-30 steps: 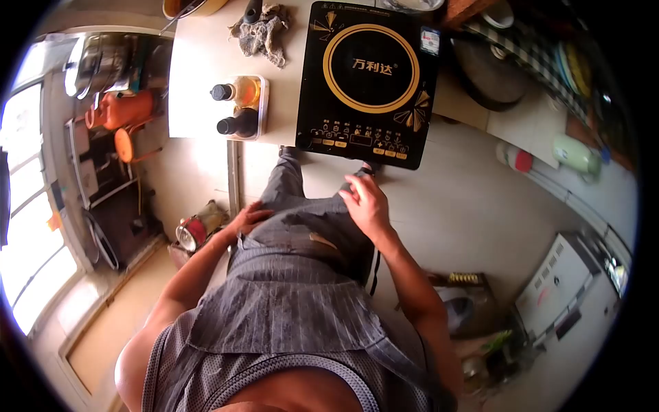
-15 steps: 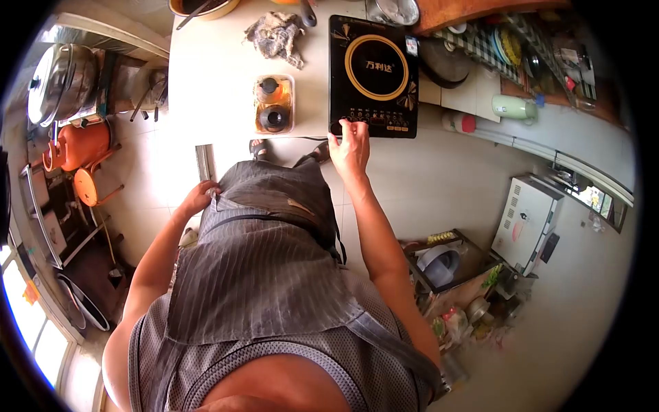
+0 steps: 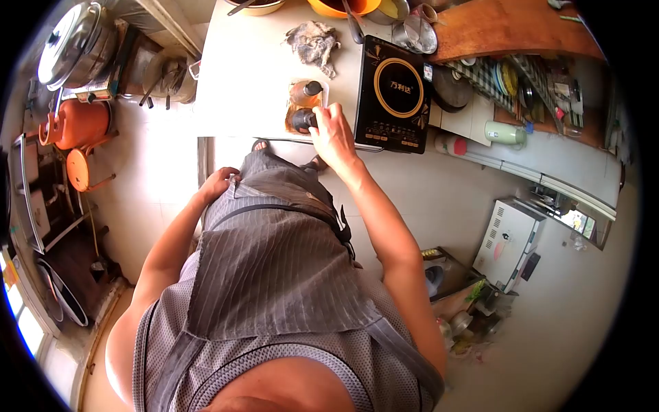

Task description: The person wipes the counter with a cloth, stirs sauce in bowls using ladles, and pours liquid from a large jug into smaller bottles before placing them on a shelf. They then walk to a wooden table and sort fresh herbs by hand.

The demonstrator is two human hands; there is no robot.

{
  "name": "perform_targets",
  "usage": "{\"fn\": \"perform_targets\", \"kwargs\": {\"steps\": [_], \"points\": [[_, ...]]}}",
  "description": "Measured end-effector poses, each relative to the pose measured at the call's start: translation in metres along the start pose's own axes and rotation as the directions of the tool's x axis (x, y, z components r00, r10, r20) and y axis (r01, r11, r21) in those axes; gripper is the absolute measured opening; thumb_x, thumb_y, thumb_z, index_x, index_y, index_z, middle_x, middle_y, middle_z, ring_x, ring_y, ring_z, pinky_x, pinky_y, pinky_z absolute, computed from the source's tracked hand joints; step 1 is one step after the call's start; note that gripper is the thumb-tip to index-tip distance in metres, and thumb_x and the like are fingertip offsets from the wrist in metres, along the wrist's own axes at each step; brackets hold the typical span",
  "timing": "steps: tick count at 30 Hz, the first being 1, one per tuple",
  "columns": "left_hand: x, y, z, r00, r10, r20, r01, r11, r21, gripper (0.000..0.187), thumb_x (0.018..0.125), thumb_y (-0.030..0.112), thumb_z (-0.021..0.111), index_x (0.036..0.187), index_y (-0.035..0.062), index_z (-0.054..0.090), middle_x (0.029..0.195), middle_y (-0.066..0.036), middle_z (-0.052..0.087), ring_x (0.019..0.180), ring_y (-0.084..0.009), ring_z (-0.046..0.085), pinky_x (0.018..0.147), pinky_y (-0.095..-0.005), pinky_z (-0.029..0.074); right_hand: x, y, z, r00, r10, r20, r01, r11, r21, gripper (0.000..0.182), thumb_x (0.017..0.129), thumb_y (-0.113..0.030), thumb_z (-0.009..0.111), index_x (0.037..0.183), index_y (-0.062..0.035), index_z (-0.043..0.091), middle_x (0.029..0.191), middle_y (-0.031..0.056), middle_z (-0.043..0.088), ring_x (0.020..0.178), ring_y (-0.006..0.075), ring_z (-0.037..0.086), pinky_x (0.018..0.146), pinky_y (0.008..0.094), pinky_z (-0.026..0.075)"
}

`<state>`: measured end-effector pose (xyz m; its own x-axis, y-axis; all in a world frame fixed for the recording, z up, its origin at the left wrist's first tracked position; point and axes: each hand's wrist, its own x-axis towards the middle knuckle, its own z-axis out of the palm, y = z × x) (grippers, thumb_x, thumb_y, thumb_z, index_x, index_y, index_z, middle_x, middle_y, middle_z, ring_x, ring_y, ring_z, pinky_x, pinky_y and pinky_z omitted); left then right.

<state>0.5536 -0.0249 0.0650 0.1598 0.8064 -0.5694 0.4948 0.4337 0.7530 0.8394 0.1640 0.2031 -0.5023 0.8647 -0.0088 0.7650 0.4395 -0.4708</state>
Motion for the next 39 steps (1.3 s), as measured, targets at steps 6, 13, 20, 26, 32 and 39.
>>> {"fn": "perform_targets", "kwargs": {"steps": [6,13,20,26,32,39], "points": [[-0.001,-0.038,0.012,0.998,-0.056,-0.006,0.055,0.993,-0.101,0.045,0.087,0.035,0.062,0.111,-0.0028,0.066,0.109,-0.023,0.066,0.104,-0.0359,0.063,0.092,-0.0383,0.047,0.011,0.000,-0.006,0.994,-0.098,0.050,0.104,0.982,-0.160,0.040,0.075,-0.013,0.077,0.111,-0.0022,0.062,0.103,0.0142,0.054,0.096,0.0314,0.058,0.085,0.0404,0.050],[-0.003,-0.043,0.014,0.997,-0.063,-0.039,0.056,0.986,-0.155,0.044,0.087,0.036,0.062,0.110,-0.0015,0.067,0.110,-0.023,0.066,0.105,-0.0359,0.063,0.093,-0.0391,0.047,0.029,-0.010,-0.006,0.993,0.066,0.094,-0.023,0.917,-0.397,0.051,0.088,-0.050,0.062,0.077,0.0001,0.067,0.073,0.0202,0.065,0.068,0.0401,0.064,0.064,0.0487,0.051],[-0.002,-0.010,-0.003,0.976,0.112,-0.185,-0.111,0.994,0.016,0.036,0.087,0.027,0.062,0.111,0.0001,0.066,0.112,-0.017,0.065,0.103,-0.0332,0.063,0.091,-0.0378,0.049,0.028,-0.005,-0.023,0.990,0.065,0.124,-0.004,0.899,-0.439,0.040,0.089,-0.041,0.063,0.091,-0.0026,0.071,0.078,0.0174,0.065,0.074,0.0355,0.065,0.066,0.0454,0.052],[0.023,0.076,-0.023,0.907,0.268,-0.324,-0.279,0.960,0.015,0.021,0.085,0.019,0.065,0.101,0.0045,0.067,0.103,-0.014,0.065,0.096,-0.0330,0.063,0.084,-0.0388,0.051,0.020,-0.009,-0.033,0.941,-0.180,0.288,0.248,0.943,-0.222,0.046,0.080,-0.015,0.072,0.125,-0.0157,0.060,0.106,0.0116,0.058,0.099,0.0295,0.059,0.082,0.0404,0.052],[0.074,0.131,-0.012,0.772,0.529,-0.351,-0.554,0.832,0.035,0.022,0.084,0.014,0.069,0.103,0.0042,0.066,0.105,-0.011,0.064,0.097,-0.0291,0.064,0.086,-0.0369,0.052,0.022,-0.002,-0.018,0.954,-0.014,0.299,0.088,0.968,-0.235,0.051,0.078,-0.018,0.076,0.124,-0.0066,0.057,0.097,0.0112,0.058,0.088,0.0317,0.062,0.075,0.0414,0.053],[0.113,0.166,0.019,0.667,0.657,-0.352,-0.684,0.727,0.061,0.058,0.076,0.020,0.077,0.127,0.0049,0.053,0.126,-0.017,0.055,0.115,-0.0370,0.054,0.097,-0.0422,0.047,0.024,-0.004,-0.034,0.930,-0.245,0.273,0.313,0.918,-0.242,0.044,0.082,-0.020,0.071,0.119,-0.0040,0.054,0.098,0.0116,0.056,0.092,0.0306,0.061,0.078,0.0412,0.053]]}}
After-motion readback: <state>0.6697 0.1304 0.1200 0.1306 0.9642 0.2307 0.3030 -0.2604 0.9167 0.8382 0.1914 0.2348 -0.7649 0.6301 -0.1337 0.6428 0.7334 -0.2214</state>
